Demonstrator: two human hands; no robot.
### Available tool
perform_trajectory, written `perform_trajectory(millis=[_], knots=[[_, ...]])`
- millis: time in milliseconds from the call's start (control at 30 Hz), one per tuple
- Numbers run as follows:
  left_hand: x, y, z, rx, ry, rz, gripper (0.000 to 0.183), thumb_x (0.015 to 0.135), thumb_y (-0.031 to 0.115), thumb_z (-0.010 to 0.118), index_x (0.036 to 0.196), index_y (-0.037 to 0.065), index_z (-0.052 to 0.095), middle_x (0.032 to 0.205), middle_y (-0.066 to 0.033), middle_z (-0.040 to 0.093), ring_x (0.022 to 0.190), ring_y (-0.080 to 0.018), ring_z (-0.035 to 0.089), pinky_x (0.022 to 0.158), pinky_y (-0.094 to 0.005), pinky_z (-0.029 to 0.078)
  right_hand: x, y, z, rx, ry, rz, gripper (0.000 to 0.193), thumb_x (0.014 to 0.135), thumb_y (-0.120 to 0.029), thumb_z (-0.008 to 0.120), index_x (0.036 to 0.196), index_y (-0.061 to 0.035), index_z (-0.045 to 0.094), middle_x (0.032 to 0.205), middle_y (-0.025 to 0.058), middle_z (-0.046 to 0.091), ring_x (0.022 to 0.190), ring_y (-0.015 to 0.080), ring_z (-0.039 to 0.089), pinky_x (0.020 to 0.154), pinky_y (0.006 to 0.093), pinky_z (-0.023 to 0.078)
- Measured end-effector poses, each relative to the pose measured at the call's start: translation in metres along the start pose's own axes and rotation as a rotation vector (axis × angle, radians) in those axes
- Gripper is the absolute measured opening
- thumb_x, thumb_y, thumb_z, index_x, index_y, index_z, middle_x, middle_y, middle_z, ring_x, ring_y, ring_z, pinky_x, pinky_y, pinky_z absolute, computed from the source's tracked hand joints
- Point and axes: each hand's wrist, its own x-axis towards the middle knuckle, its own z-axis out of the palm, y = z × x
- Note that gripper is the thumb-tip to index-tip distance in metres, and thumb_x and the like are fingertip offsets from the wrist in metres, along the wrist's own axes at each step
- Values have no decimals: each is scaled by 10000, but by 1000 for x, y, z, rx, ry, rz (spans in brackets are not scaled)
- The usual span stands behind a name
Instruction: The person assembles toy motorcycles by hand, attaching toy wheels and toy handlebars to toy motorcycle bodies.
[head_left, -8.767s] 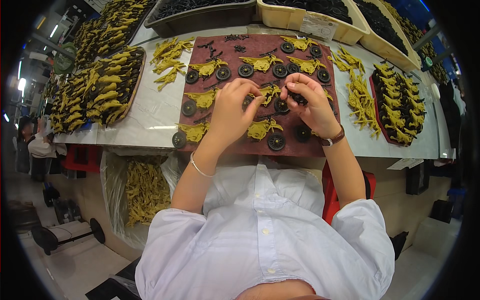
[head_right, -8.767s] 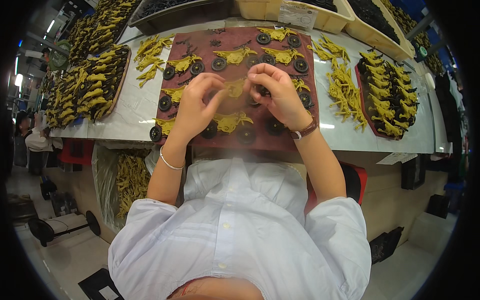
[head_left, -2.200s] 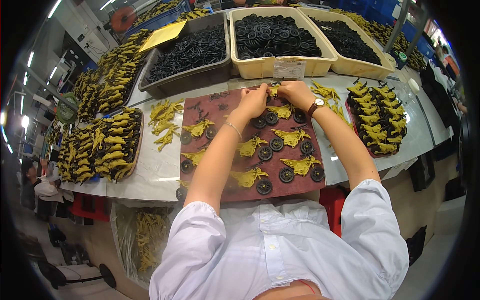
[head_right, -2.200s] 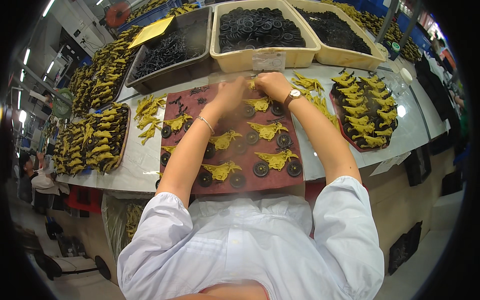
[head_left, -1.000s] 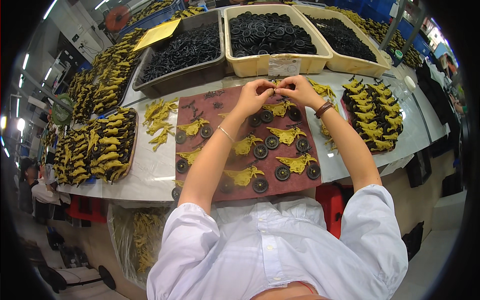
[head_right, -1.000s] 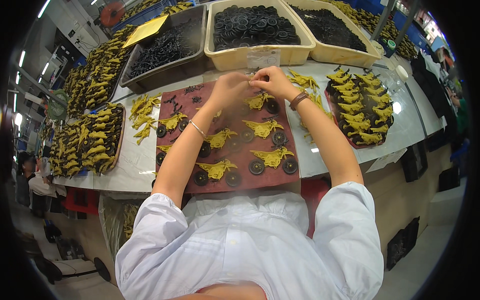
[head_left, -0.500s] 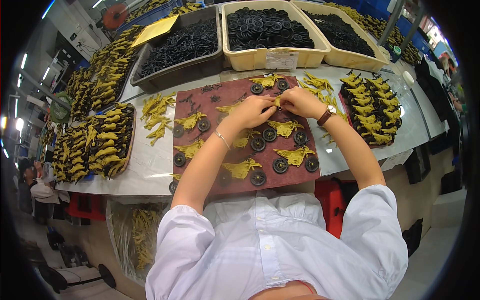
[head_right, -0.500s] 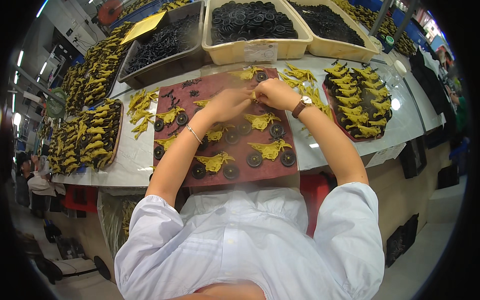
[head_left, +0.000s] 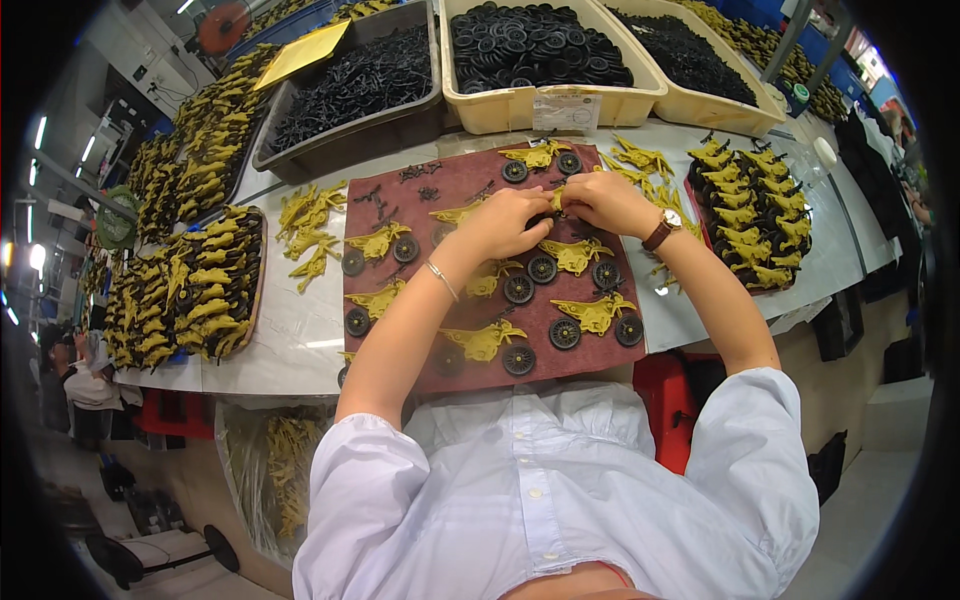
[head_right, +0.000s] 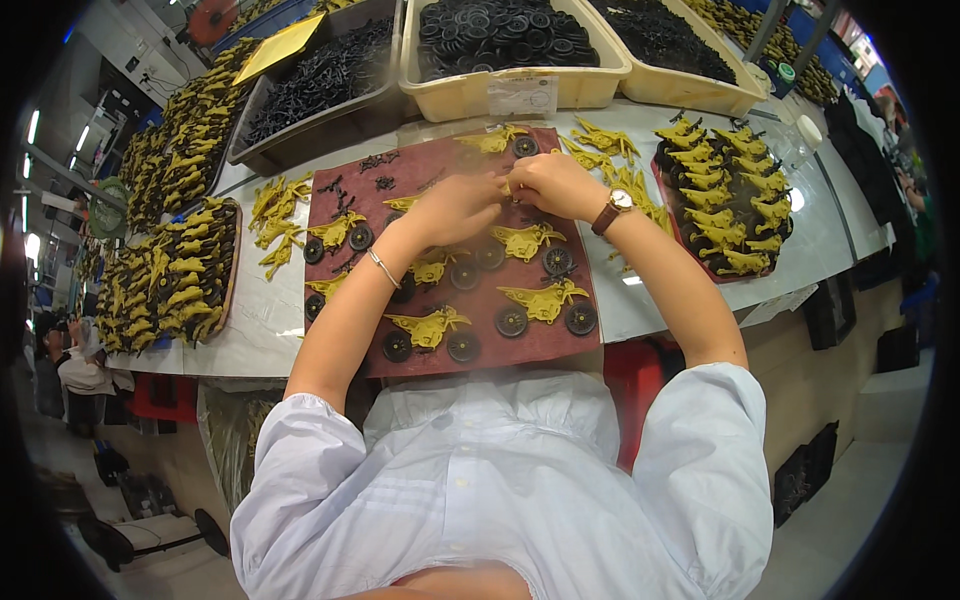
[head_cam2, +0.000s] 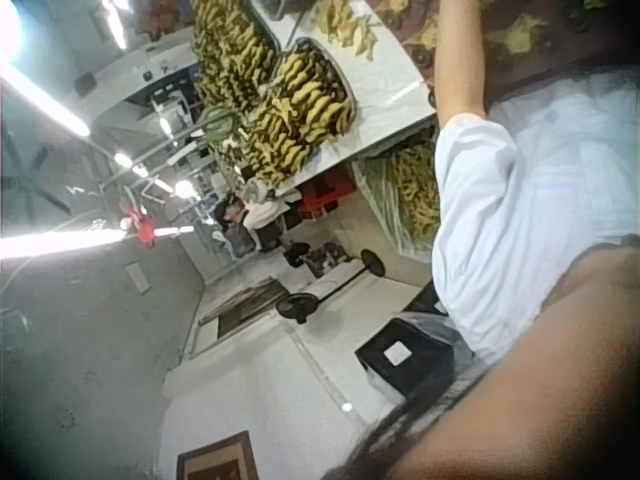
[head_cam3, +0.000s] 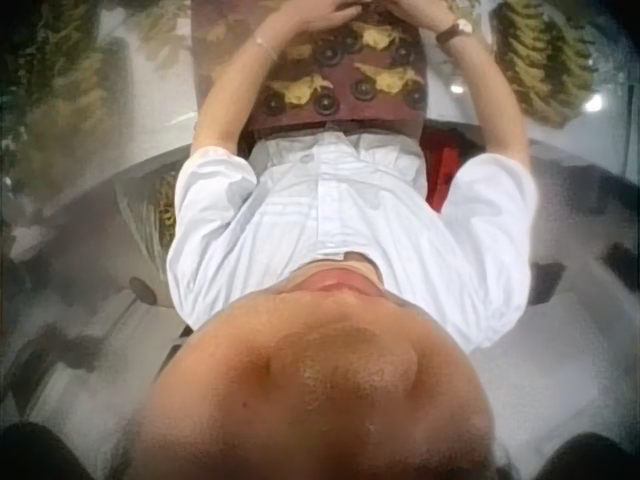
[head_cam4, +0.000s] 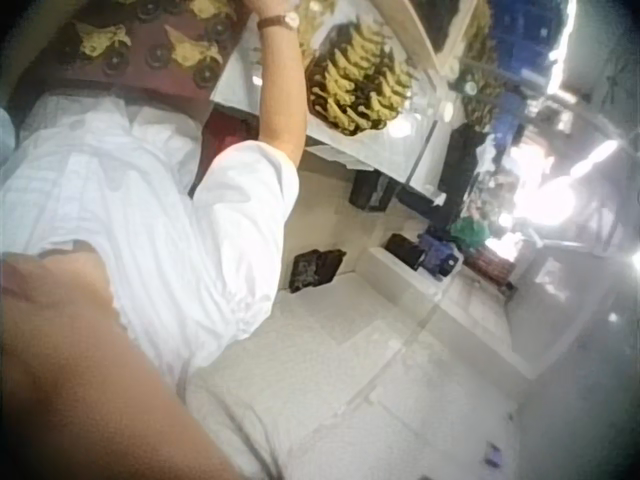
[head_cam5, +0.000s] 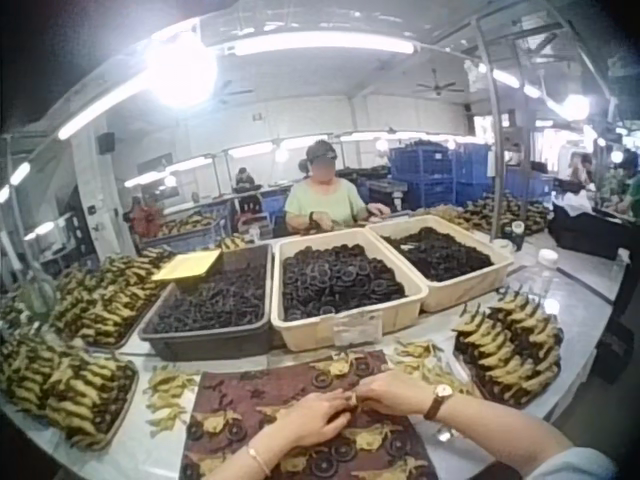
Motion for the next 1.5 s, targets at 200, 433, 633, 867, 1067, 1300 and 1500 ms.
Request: perform_trajectory(millis=[200,433,633,867,1067,1300,1500], knots=[[-1,7,-4,9,-35,-22,352,843,228,497,1096,1,587,1192,-205,558,1164,-344,492,991,-435,385,-1,2,8,-41,10,-56,115,773,-116,622,882,-80,631,814,74,622,743,281,614,644,374,485],[-2,5,-1,51,92,55,406,785,287,586,1041,-26,618,1126,-242,588,1118,-334,535,940,-418,404,1,-8,12,-267,-56,-2,80,789,-108,559,825,-85,627,839,60,641,711,265,630,612,354,505],[2,16,-6,77,129,86,359,799,278,583,1012,-8,621,1096,-168,585,1050,-290,536,926,-400,361,-7,2,18,-83,165,-22,192,741,-105,645,926,-71,607,747,101,605,652,271,599,566,354,460],[11,61,-11,-40,435,16,216,782,158,624,968,48,619,992,-103,574,942,-271,549,817,-389,388,-20,-29,2,802,281,335,334,854,-208,500,1175,-125,458,703,-17,468,612,68,444,556,230,388],[18,96,-19,-300,443,2,221,749,73,665,954,17,607,914,-117,604,838,-273,592,706,-367,470,-23,-69,-17,1200,254,580,447,973,-470,293,1280,-157,380,891,24,462,683,58,412,477,170,312],[15,104,-9,-388,326,-37,167,733,-4,653,879,-30,576,848,-125,621,748,-256,635,706,-319,526,-41,-72,-11,1229,182,638,530,953,-555,287,1291,-157,377,983,38,473,780,88,418,601,242,361],[10,111,-10,-394,282,-83,233,755,-24,605,986,-14,582,968,-160,636,859,-308,652,732,-374,513,-44,-83,-19,1477,117,749,533,930,-598,317,1192,-155,456,942,26,516,759,89,472,590,236,396]])
